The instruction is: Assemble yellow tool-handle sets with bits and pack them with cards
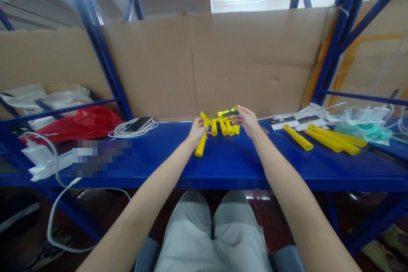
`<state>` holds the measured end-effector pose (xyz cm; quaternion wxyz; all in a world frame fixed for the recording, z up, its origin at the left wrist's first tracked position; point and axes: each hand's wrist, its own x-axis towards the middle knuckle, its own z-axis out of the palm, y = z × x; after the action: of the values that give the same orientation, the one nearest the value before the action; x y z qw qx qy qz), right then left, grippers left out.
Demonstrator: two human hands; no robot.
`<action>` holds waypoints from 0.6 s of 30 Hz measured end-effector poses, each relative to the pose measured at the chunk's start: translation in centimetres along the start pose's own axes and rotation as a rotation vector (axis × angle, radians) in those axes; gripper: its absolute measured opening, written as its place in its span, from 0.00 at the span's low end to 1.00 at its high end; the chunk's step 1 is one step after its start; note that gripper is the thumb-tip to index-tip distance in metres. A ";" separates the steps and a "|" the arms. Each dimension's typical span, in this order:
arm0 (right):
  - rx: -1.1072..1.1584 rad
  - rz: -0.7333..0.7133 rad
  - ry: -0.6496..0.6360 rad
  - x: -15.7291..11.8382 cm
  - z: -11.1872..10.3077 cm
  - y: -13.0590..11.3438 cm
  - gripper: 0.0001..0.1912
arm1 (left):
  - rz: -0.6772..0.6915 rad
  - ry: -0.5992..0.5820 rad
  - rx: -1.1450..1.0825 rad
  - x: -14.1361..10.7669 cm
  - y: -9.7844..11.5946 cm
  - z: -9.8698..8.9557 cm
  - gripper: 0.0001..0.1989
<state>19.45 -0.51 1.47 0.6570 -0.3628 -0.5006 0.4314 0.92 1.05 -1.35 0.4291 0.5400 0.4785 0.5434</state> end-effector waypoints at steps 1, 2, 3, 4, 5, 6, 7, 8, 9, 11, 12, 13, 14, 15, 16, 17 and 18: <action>0.018 -0.001 -0.017 0.0 0.0 0.0 0.10 | 0.001 0.002 0.002 0.0 0.0 0.0 0.23; 0.030 -0.003 -0.030 0.0 -0.1 -0.1 0.09 | 0.001 0.003 0.005 0.0 0.0 0.0 0.23; 0.035 -0.004 -0.038 0.0 -0.1 -0.1 0.09 | 0.000 0.005 0.007 0.0 0.0 0.0 0.23; 0.037 -0.006 -0.041 0.1 -0.1 -0.1 0.09 | -0.002 0.009 0.011 0.0 0.0 0.0 0.23; 0.036 -0.006 -0.040 0.1 -0.1 0.0 0.10 | -0.005 0.011 0.014 0.0 0.1 0.0 0.23; 0.033 -0.001 -0.036 0.1 -0.1 0.0 0.10 | -0.009 0.013 0.016 0.0 0.1 0.0 0.23; 0.031 0.008 -0.026 0.1 -0.1 -0.1 0.11 | -0.011 0.014 0.019 -0.1 0.2 0.0 0.23; 0.029 0.022 -0.011 0.0 0.0 -0.1 0.12 | -0.012 0.013 0.020 -0.1 0.2 -0.1 0.23; 0.028 0.039 0.007 0.0 0.1 -0.1 0.13 | -0.012 0.010 0.021 -0.2 0.3 -0.1 0.23; 0.028 0.079 0.046 -0.1 0.3 -0.3 0.14 | -0.007 0.001 0.021 -0.3 0.3 -0.1 0.23; 0.029 0.097 0.062 -0.2 0.4 -0.3 0.14 | -0.004 -0.004 0.019 -0.3 0.4 -0.1 0.23; 0.028 0.112 0.075 -0.3 0.5 -0.4 0.14 | -0.001 -0.010 0.017 -0.3 0.4 -0.1 0.23; 0.025 0.124 0.085 -0.3 0.5 -0.5 0.13 | 0.002 -0.014 0.016 -0.3 0.3 -0.1 0.23; 0.020 0.131 0.093 -0.4 0.6 -0.5 0.13 | 0.004 -0.017 0.016 -0.3 0.3 -0.1 0.23; 0.014 0.133 0.101 -0.4 0.7 -0.5 0.12 | 0.005 -0.018 0.018 -0.3 0.3 -0.1 0.23; 0.008 0.130 0.105 -0.4 0.7 -0.5 0.12 | 0.006 -0.017 0.020 -0.2 0.2 -0.1 0.23; 0.003 0.123 0.105 -0.4 0.7 -0.5 0.11 | 0.006 -0.014 0.024 -0.2 0.2 -0.1 0.23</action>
<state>18.85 -1.06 1.96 0.6552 -0.4139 -0.4417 0.4521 0.86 0.80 -1.19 0.4244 0.5505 0.4803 0.5349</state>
